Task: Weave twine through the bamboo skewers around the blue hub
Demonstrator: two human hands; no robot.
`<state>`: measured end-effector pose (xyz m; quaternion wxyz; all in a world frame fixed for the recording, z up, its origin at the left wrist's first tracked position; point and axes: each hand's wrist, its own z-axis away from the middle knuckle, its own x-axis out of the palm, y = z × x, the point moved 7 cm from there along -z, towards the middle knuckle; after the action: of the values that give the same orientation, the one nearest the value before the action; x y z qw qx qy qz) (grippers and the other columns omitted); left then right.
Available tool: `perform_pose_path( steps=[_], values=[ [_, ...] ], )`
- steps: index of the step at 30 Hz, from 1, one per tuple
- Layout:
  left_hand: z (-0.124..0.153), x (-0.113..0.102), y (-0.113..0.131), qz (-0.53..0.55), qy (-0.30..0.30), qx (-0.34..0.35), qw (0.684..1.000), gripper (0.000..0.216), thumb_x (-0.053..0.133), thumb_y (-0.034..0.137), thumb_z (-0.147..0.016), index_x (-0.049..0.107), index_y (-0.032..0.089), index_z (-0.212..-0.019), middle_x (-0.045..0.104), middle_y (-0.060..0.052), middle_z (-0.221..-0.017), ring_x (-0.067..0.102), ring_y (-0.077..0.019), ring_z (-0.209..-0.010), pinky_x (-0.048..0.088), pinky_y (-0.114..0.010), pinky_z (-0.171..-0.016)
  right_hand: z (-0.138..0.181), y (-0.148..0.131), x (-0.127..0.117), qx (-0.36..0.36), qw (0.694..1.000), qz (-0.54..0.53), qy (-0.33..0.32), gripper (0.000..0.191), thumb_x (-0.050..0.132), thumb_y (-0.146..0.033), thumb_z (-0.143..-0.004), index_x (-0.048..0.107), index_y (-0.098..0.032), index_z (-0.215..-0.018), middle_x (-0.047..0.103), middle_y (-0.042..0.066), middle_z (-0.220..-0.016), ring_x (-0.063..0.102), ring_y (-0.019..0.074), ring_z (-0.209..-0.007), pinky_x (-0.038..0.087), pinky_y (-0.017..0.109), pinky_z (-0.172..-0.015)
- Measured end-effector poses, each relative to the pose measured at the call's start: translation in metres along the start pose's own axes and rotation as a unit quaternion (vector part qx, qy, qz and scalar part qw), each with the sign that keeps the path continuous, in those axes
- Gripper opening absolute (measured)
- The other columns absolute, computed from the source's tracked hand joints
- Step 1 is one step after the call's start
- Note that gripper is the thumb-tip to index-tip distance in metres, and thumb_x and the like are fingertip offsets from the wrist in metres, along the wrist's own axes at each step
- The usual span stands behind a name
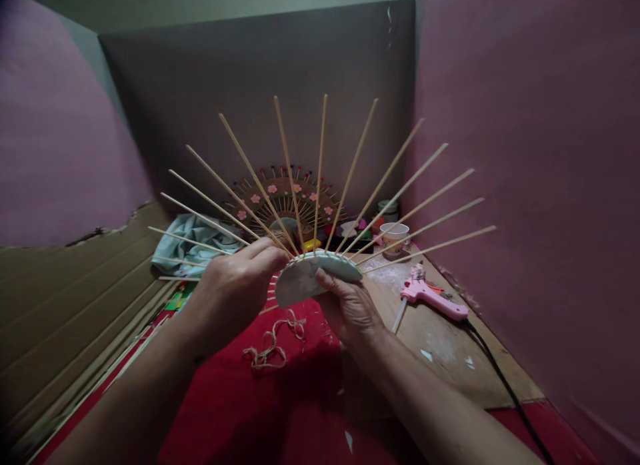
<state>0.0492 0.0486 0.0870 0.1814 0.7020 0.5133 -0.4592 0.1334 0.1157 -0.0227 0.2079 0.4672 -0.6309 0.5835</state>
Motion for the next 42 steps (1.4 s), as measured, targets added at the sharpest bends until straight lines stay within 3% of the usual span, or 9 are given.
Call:
perform_pose_path(
  steps=[5, 11, 18, 27, 42],
  values=[
    [-0.002, 0.005, 0.001, -0.011, 0.000, 0.000, 1.000, 0.016, 0.042, 0.009, -0.080, 0.056, 0.015, -0.086, 0.057, -0.005, -0.086, 0.056, -0.0142, -0.066, 0.037, -0.024, -0.050, 0.001, 0.002, 0.005, 0.001, 0.999, -0.032, -0.002, 0.040, 0.071, -0.008, -0.060, 0.065, -0.023, -0.096, 0.070, -0.002, -0.087, 0.061, 0.0116, -0.079, 0.047, 0.024, -0.078],
    [0.006, -0.003, -0.002, -0.028, 0.013, -0.024, 0.999, 0.021, 0.038, 0.008, -0.082, 0.056, 0.017, -0.088, 0.057, -0.004, -0.084, 0.056, -0.0143, -0.063, 0.038, -0.024, -0.047, -0.007, 0.005, -0.004, 0.024, 1.000, -0.002, 0.005, 0.025, 0.070, -0.006, -0.058, 0.067, -0.017, -0.081, 0.069, -0.002, -0.079, 0.060, 0.0116, -0.075, 0.047, 0.023, -0.077],
    [0.022, 0.011, -0.012, 0.046, 0.057, -0.076, 0.994, 0.021, 0.038, 0.009, -0.085, 0.055, 0.014, -0.097, 0.056, -0.007, -0.091, 0.056, -0.0179, -0.079, 0.048, -0.030, -0.065, -0.009, 0.009, -0.012, 0.058, 0.998, 0.021, -0.018, 0.026, 0.071, -0.012, -0.062, 0.066, -0.022, -0.085, 0.069, -0.002, -0.088, 0.060, 0.0134, -0.083, 0.045, 0.029, -0.084],
    [0.028, 0.029, -0.009, 0.114, 0.086, -0.059, 0.988, 0.022, 0.038, 0.011, -0.085, 0.057, 0.010, -0.096, 0.056, -0.010, -0.089, 0.054, -0.0188, -0.080, 0.048, -0.032, -0.066, -0.004, 0.017, -0.013, 0.078, 0.995, 0.042, -0.033, 0.025, 0.070, -0.015, -0.064, 0.067, -0.023, -0.088, 0.070, -0.002, -0.089, 0.061, 0.0156, -0.084, 0.045, 0.034, -0.088],
    [0.034, 0.028, -0.004, 0.107, 0.135, -0.015, 0.985, 0.021, 0.040, 0.009, -0.083, 0.058, 0.012, -0.093, 0.056, -0.006, -0.082, 0.052, -0.0156, -0.069, 0.044, -0.027, -0.057, 0.002, 0.020, -0.015, 0.086, 0.994, 0.035, -0.050, 0.020, 0.067, -0.013, -0.068, 0.067, -0.019, -0.088, 0.069, 0.000, -0.089, 0.062, 0.0148, -0.085, 0.045, 0.035, -0.091]
  ],
)
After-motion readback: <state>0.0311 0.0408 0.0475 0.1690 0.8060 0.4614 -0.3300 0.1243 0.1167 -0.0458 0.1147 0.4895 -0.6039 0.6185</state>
